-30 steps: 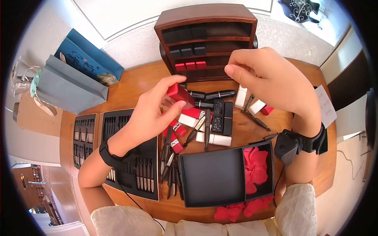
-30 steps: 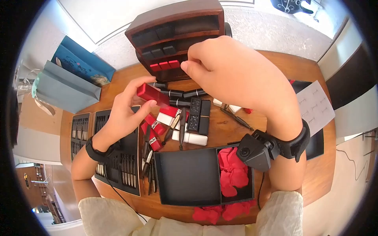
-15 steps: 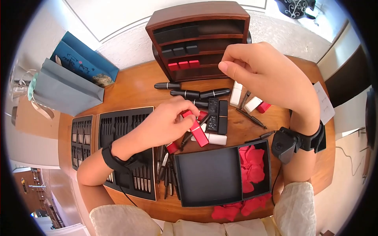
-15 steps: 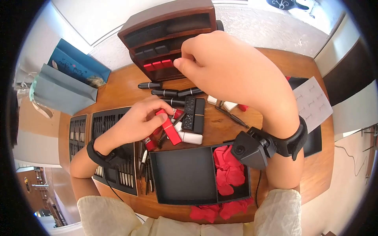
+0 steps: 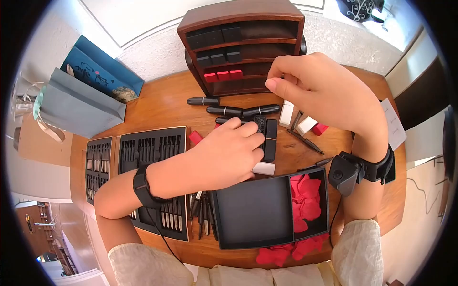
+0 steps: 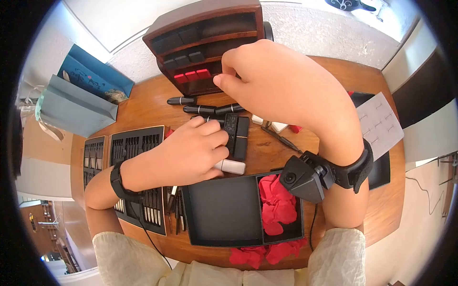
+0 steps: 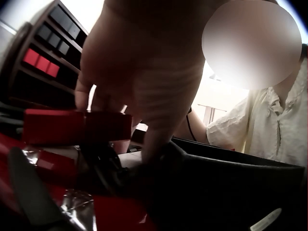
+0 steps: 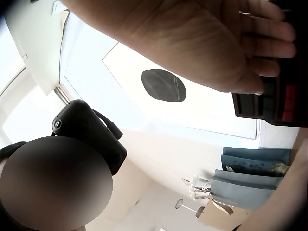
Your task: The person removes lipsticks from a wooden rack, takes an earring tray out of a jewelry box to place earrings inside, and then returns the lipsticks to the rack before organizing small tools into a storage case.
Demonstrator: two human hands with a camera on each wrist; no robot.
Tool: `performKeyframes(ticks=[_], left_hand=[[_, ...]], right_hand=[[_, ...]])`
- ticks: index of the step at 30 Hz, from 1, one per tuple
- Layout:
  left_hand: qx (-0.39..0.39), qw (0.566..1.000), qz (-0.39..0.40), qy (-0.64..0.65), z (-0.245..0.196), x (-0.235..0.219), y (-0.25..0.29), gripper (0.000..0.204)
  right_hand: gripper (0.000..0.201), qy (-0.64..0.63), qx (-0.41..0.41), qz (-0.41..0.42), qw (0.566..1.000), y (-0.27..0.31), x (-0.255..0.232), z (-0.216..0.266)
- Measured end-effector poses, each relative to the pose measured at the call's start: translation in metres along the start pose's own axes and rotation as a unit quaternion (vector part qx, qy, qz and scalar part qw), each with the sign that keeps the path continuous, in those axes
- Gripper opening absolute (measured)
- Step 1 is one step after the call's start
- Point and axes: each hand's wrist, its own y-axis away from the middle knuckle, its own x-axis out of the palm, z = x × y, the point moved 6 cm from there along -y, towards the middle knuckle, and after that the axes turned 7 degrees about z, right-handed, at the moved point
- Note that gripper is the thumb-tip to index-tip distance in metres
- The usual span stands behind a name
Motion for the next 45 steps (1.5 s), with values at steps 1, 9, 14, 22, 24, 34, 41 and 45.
performKeyframes(ticks=[1, 9, 14, 22, 24, 34, 41, 45], left_hand=[[-0.011, 0.999, 0.009, -0.051, -0.002, 0.004, 0.001, 0.025], [-0.064, 0.982, 0.009, 0.18, 0.026, -0.015, 0.013, 0.027], [-0.045, 0.737, -0.042, 0.673, 0.04, -0.005, 0.027, 0.034], [-0.015, 0.751, -0.073, 0.656, 0.036, -0.009, 0.034, 0.037], [-0.104, 0.748, -0.13, 0.643, 0.041, -0.01, 0.035, 0.03], [-0.106, 0.763, -0.344, 0.537, 0.036, -0.022, 0.05, 0.033], [-0.083, 0.941, -0.326, -0.05, 0.032, -0.049, 0.065, 0.038], [-0.058, 0.946, -0.261, -0.182, 0.043, -0.038, 0.063, 0.045]], right_hand=[[0.02, 0.005, 0.0, 0.002, 1.0, 0.0, -0.001, 0.001], [0.021, 0.005, -0.022, -0.03, 0.999, 0.002, -0.001, 0.002], [0.021, 0.016, -0.038, -0.035, 0.999, 0.002, -0.003, 0.004], [0.02, -0.11, -0.014, 0.066, 0.992, 0.002, -0.006, 0.014], [0.02, -0.164, 0.005, 0.118, 0.979, 0.004, 0.001, 0.015], [0.023, -0.151, 0.034, 0.194, 0.969, -0.003, 0.017, 0.011], [0.027, -0.021, -0.056, 0.111, 0.992, -0.006, 0.024, 0.006], [0.028, 0.021, -0.014, 0.086, 0.996, -0.005, 0.02, -0.002]])
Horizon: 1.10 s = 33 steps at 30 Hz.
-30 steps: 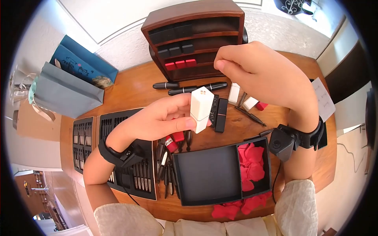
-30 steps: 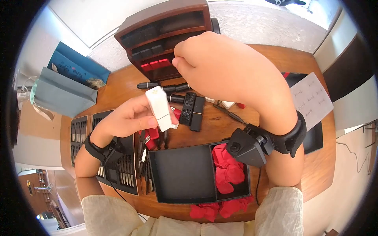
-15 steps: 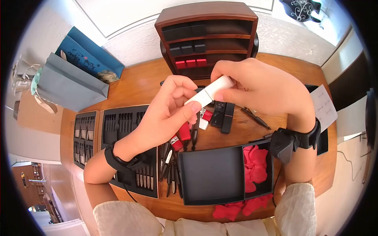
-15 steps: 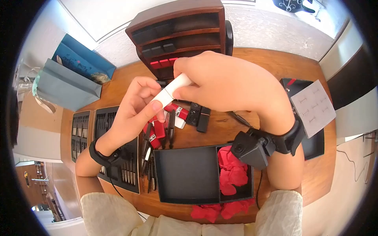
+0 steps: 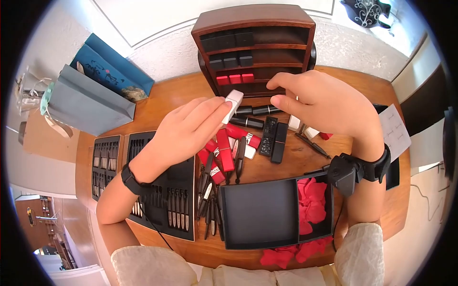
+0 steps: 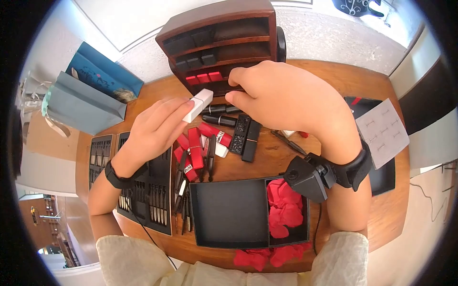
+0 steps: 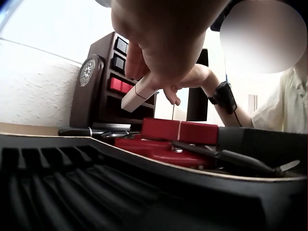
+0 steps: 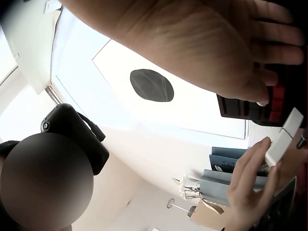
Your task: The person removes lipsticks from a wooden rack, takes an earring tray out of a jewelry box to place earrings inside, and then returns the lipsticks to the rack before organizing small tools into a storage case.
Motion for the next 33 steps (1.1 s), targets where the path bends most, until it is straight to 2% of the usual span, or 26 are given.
performKeyframes(ticks=[3, 5, 6, 9, 13, 15, 22, 24, 27, 30, 33], left_hand=[[0.021, 0.998, 0.031, -0.04, 0.002, 0.011, -0.002, 0.047], [0.097, 0.984, 0.052, -0.142, -0.002, 0.02, -0.003, 0.039], [0.097, 0.984, 0.052, -0.143, -0.002, 0.022, -0.005, 0.039], [0.175, 0.963, 0.029, -0.2, -0.011, 0.031, -0.008, 0.024], [0.199, 0.958, 0.027, -0.202, -0.012, 0.033, -0.01, 0.028], [0.224, 0.949, 0.01, -0.222, -0.012, 0.034, -0.008, 0.027], [0.218, 0.934, 0.078, -0.271, 0.009, 0.046, -0.01, 0.033], [0.217, 0.93, 0.082, -0.284, 0.013, 0.051, -0.013, 0.036], [0.217, 0.919, 0.075, -0.32, 0.017, 0.061, -0.013, 0.031], [0.209, 0.921, 0.081, -0.318, 0.017, 0.062, -0.013, 0.034], [0.209, 0.919, 0.107, -0.317, 0.018, 0.063, -0.012, 0.037]], right_hand=[[0.029, -0.009, -0.036, -0.017, 0.999, 0.0, 0.001, 0.002], [0.029, -0.018, -0.015, 0.002, 1.0, 0.001, -0.001, 0.006], [0.029, -0.027, 0.007, 0.021, 0.999, 0.001, -0.001, 0.006], [0.029, -0.014, -0.013, 0.009, 1.0, 0.0, 0.001, 0.005], [0.028, -0.028, 0.01, -0.002, 1.0, 0.002, -0.003, 0.007], [0.028, -0.011, -0.031, -0.005, 0.999, 0.001, -0.002, 0.006], [0.029, 0.002, -0.031, -0.013, 0.999, 0.001, -0.001, 0.005], [0.029, -0.015, -0.001, 0.018, 1.0, 0.001, -0.002, 0.005], [0.029, -0.016, -0.028, 0.017, 0.999, 0.001, 0.0, 0.007], [0.029, -0.044, -0.001, 0.048, 0.998, 0.002, 0.0, 0.009], [0.029, -0.028, -0.011, 0.044, 0.999, 0.001, 0.0, 0.009]])
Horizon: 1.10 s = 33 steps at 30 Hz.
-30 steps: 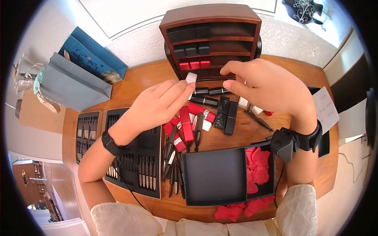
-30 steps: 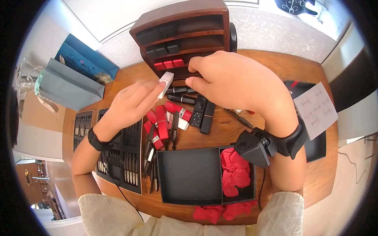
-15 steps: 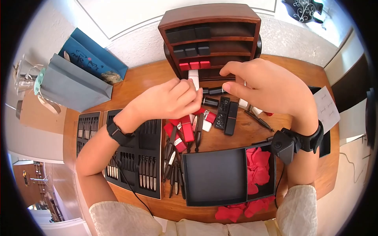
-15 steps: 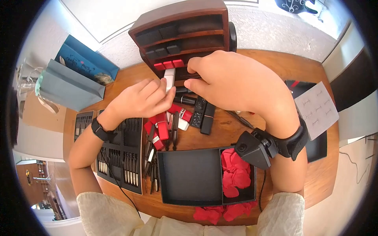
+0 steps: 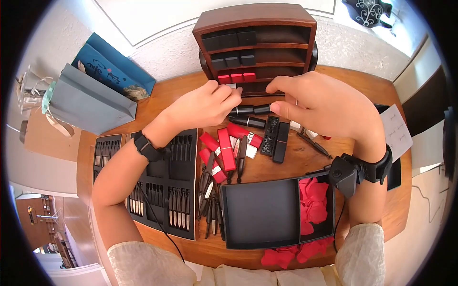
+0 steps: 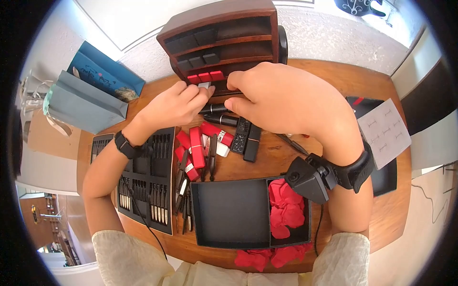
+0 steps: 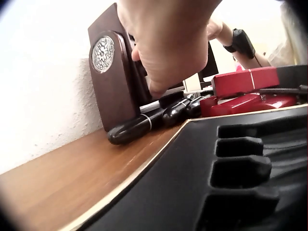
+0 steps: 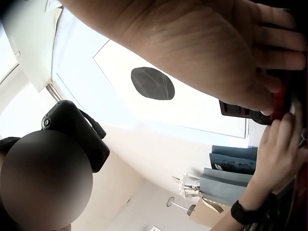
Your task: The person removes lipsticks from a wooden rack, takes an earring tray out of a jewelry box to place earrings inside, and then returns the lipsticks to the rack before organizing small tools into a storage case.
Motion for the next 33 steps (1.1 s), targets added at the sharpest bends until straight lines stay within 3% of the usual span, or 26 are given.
performKeyframes(ticks=[6, 13, 15, 17, 20, 22, 27, 29, 33], left_hand=[[-0.007, 1.0, 0.002, 0.001, 0.002, -0.004, -0.002, 0.039], [-0.036, 0.965, -0.147, 0.216, 0.022, -0.061, -0.001, 0.019], [0.011, 0.954, -0.096, 0.285, 0.013, -0.07, -0.007, 0.017], [0.018, 0.953, -0.069, 0.294, -0.002, -0.07, -0.023, 0.015], [-0.037, 0.953, -0.036, 0.299, -0.022, -0.06, -0.05, 0.022], [-0.125, 0.931, 0.013, 0.342, -0.026, -0.048, -0.066, 0.032], [-0.146, 0.904, 0.043, 0.401, -0.039, -0.033, -0.099, 0.032], [-0.13, 0.848, 0.091, 0.506, -0.044, -0.021, -0.105, 0.031], [-0.147, 0.796, 0.084, 0.582, -0.042, -0.022, -0.104, 0.032]], right_hand=[[0.026, 0.036, -0.01, -0.057, 0.998, 0.003, -0.005, -0.005], [0.024, 0.031, -0.013, -0.106, 0.994, 0.008, -0.016, -0.007], [0.023, 0.013, 0.027, -0.09, 0.996, 0.008, -0.017, -0.01], [0.023, 0.028, 0.016, -0.109, 0.994, 0.008, -0.014, -0.014], [0.023, 0.033, 0.007, -0.117, 0.993, 0.007, -0.015, -0.013], [0.023, 0.024, 0.013, -0.107, 0.994, 0.006, -0.015, -0.012], [0.023, 0.009, 0.029, -0.088, 0.996, 0.005, -0.013, -0.011], [0.023, 0.018, 0.027, -0.088, 0.996, 0.005, -0.012, -0.012], [0.024, 0.028, 0.019, -0.099, 0.994, 0.006, -0.013, -0.011]])
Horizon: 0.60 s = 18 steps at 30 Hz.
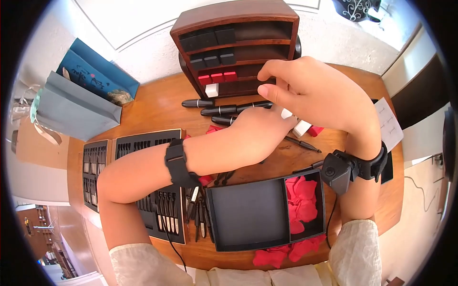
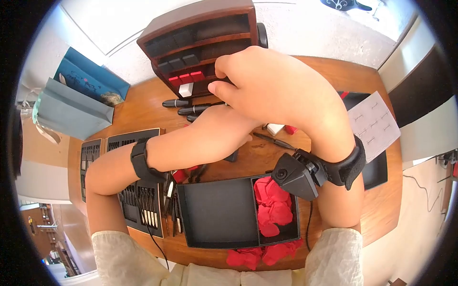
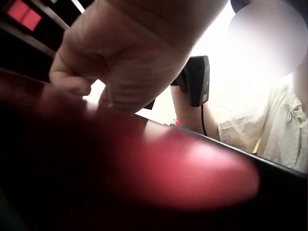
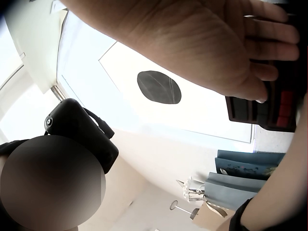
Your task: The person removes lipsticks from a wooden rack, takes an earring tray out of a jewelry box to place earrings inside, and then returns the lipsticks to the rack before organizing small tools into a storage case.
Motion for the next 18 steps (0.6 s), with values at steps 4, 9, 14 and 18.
performKeyframes(ticks=[4, 9, 14, 18], left_hand=[[0.029, 0.994, -0.101, 0.005, -0.013, -0.027, 0.025, 0.032], [-0.001, 0.983, -0.175, -0.055, -0.015, -0.058, 0.059, 0.027], [0.11, 0.856, -0.293, -0.412, -0.023, -0.058, 0.089, 0.03], [0.11, 0.843, -0.241, -0.469, -0.013, -0.052, 0.095, 0.029]], right_hand=[[0.02, -0.001, -0.002, -0.008, 1.0, 0.001, -0.001, -0.003], [0.02, 0.028, -0.035, 0.031, 0.998, 0.003, 0.007, -0.002], [0.024, 0.008, -0.059, 0.082, 0.995, 0.001, 0.019, 0.001], [0.027, 0.015, -0.013, 0.1, 0.995, 0.001, 0.015, 0.003]])
